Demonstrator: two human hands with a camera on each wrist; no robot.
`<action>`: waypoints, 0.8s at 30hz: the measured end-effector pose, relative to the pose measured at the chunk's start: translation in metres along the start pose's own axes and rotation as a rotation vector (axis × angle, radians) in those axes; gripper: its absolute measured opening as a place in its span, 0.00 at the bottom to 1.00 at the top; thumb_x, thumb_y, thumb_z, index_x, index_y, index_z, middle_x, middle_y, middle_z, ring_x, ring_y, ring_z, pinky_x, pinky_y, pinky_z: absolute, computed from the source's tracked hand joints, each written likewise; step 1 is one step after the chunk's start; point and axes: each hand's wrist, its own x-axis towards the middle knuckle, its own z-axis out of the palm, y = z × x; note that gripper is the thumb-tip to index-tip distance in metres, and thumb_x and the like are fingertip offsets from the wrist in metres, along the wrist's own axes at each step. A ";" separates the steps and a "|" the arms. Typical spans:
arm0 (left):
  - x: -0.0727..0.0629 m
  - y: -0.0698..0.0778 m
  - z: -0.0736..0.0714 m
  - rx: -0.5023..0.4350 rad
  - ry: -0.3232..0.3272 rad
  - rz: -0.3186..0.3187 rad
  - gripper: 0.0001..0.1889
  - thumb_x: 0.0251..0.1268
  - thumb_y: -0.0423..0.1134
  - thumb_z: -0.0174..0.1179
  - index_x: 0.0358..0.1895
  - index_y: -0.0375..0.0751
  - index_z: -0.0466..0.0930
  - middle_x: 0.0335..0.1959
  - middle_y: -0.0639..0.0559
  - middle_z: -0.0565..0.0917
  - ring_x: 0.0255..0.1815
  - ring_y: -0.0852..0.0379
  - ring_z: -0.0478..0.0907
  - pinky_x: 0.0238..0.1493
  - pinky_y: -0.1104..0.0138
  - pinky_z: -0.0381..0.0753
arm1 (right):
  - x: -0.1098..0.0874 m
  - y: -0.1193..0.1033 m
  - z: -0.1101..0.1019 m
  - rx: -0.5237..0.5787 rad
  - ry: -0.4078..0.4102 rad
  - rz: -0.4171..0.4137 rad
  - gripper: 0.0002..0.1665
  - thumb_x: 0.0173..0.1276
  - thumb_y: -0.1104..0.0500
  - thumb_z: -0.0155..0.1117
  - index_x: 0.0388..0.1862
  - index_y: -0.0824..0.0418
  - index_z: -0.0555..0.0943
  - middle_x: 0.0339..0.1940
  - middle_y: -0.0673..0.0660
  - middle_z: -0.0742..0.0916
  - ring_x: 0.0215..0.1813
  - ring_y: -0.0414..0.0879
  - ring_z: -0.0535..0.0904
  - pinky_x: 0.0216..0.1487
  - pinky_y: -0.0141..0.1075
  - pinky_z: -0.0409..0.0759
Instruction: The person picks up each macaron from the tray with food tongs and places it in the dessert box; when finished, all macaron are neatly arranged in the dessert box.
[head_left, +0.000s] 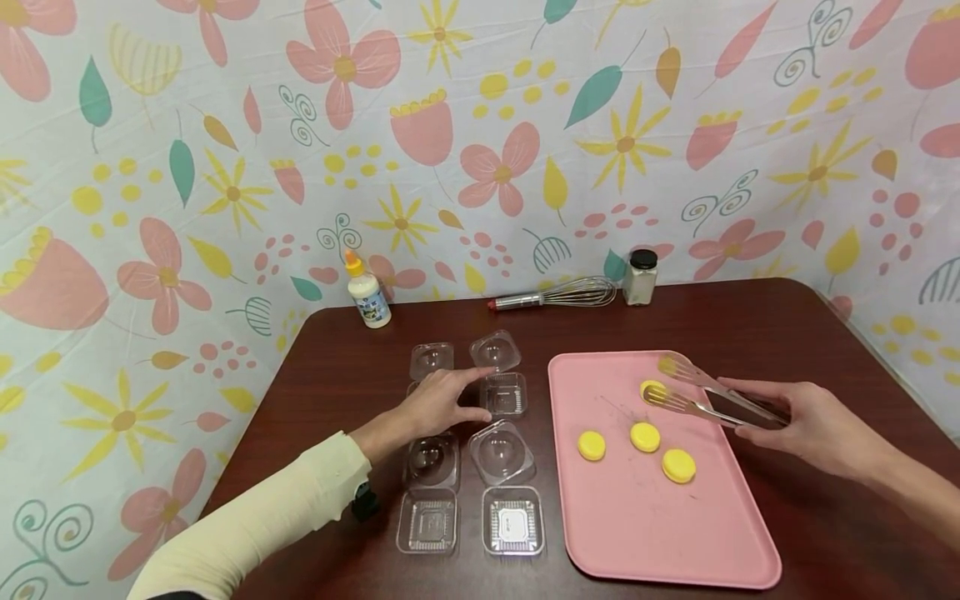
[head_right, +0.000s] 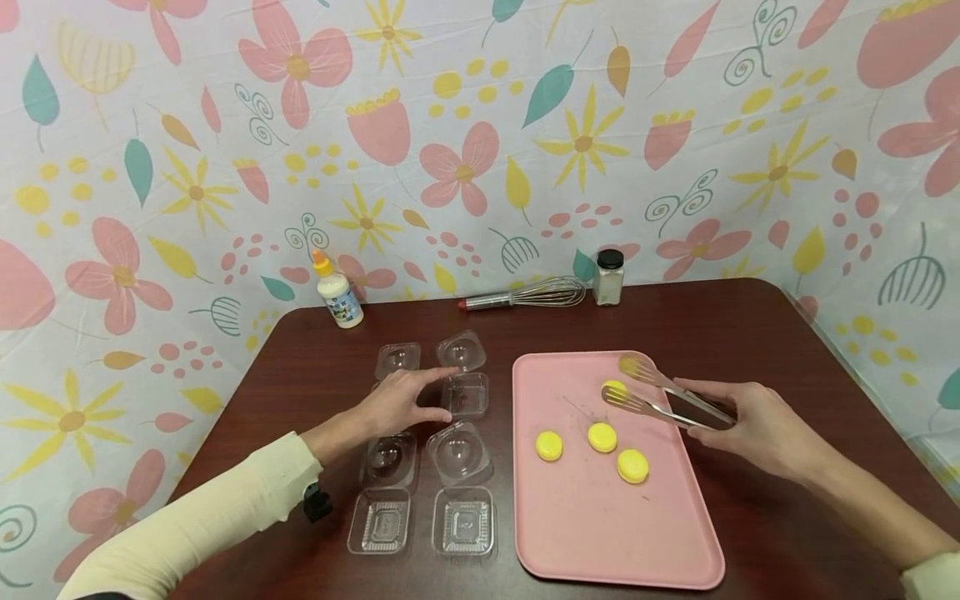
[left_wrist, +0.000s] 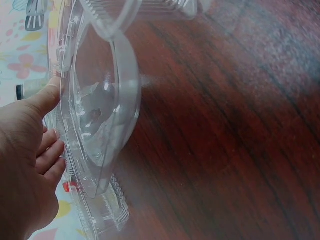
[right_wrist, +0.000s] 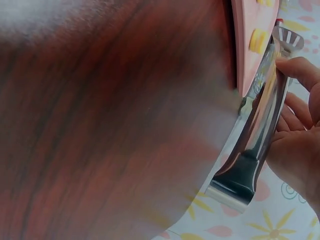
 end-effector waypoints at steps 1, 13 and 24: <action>0.000 0.000 0.000 0.000 0.002 0.000 0.39 0.63 0.52 0.78 0.76 0.44 0.75 0.66 0.46 0.84 0.63 0.48 0.84 0.61 0.54 0.84 | 0.001 0.000 0.000 -0.007 -0.002 -0.013 0.38 0.55 0.70 0.84 0.66 0.69 0.83 0.43 0.48 0.92 0.32 0.36 0.78 0.31 0.25 0.73; 0.001 0.000 -0.001 0.014 0.000 0.004 0.40 0.62 0.54 0.78 0.76 0.45 0.76 0.65 0.46 0.85 0.61 0.48 0.85 0.60 0.54 0.84 | 0.009 0.005 0.001 -0.069 -0.048 -0.043 0.36 0.52 0.69 0.86 0.63 0.65 0.86 0.47 0.56 0.92 0.38 0.35 0.81 0.35 0.22 0.75; 0.001 -0.001 -0.001 0.015 0.003 0.000 0.40 0.62 0.54 0.78 0.76 0.46 0.76 0.65 0.46 0.85 0.61 0.49 0.85 0.60 0.54 0.85 | 0.013 0.004 0.002 -0.123 -0.052 -0.047 0.36 0.51 0.69 0.86 0.62 0.64 0.87 0.41 0.49 0.92 0.34 0.34 0.76 0.33 0.24 0.71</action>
